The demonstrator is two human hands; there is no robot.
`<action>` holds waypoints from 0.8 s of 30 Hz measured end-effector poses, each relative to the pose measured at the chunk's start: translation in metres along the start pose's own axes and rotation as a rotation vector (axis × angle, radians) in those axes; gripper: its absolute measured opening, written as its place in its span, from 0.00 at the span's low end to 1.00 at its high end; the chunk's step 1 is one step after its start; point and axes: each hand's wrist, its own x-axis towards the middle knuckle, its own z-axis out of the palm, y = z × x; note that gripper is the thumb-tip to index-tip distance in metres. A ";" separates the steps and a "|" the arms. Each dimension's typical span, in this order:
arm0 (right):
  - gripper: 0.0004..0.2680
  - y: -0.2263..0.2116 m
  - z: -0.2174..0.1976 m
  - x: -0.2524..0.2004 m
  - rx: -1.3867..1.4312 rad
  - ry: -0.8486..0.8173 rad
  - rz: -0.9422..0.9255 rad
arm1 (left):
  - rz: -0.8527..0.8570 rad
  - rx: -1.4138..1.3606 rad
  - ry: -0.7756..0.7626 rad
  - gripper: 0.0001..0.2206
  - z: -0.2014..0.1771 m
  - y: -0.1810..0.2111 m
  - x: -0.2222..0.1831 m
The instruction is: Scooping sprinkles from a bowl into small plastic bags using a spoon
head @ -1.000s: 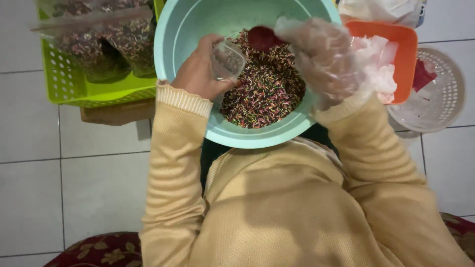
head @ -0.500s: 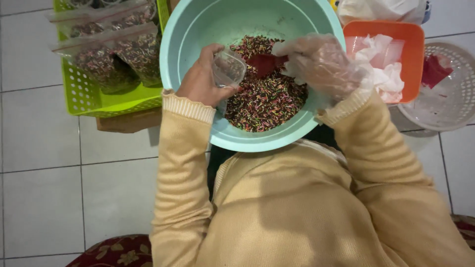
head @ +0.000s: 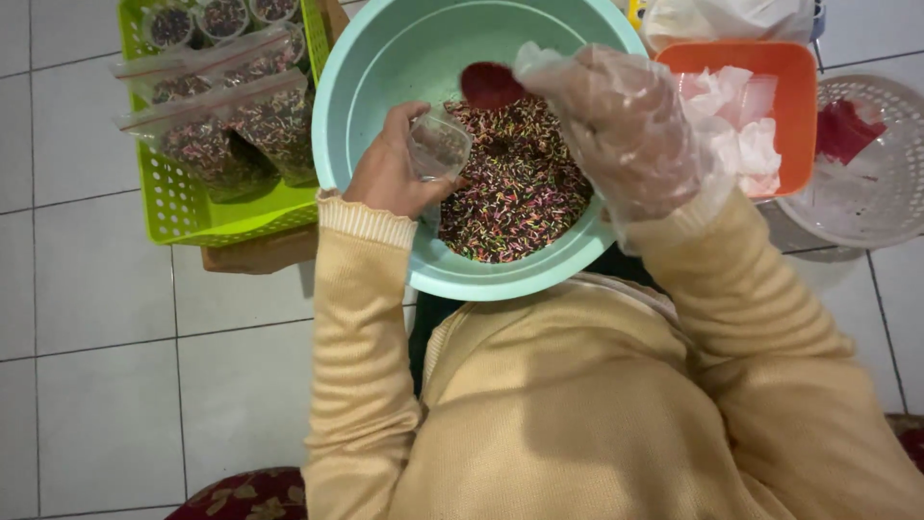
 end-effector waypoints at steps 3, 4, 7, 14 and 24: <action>0.08 0.050 0.013 -0.059 0.315 0.048 0.389 | -0.012 -0.019 -0.019 0.43 -0.002 0.002 0.001; 0.08 0.079 0.023 -0.093 0.830 0.180 0.543 | 0.004 -0.012 -0.019 0.43 -0.002 0.000 0.000; 0.12 0.094 0.023 -0.091 1.695 0.011 0.551 | -0.002 0.000 -0.025 0.43 -0.003 0.003 0.000; 0.11 0.032 0.008 -0.031 0.203 -0.214 0.830 | -0.025 0.018 -0.032 0.43 -0.003 0.001 0.000; 0.10 0.029 -0.007 -0.008 0.308 -0.140 1.021 | -0.023 0.004 -0.023 0.43 -0.002 0.000 0.000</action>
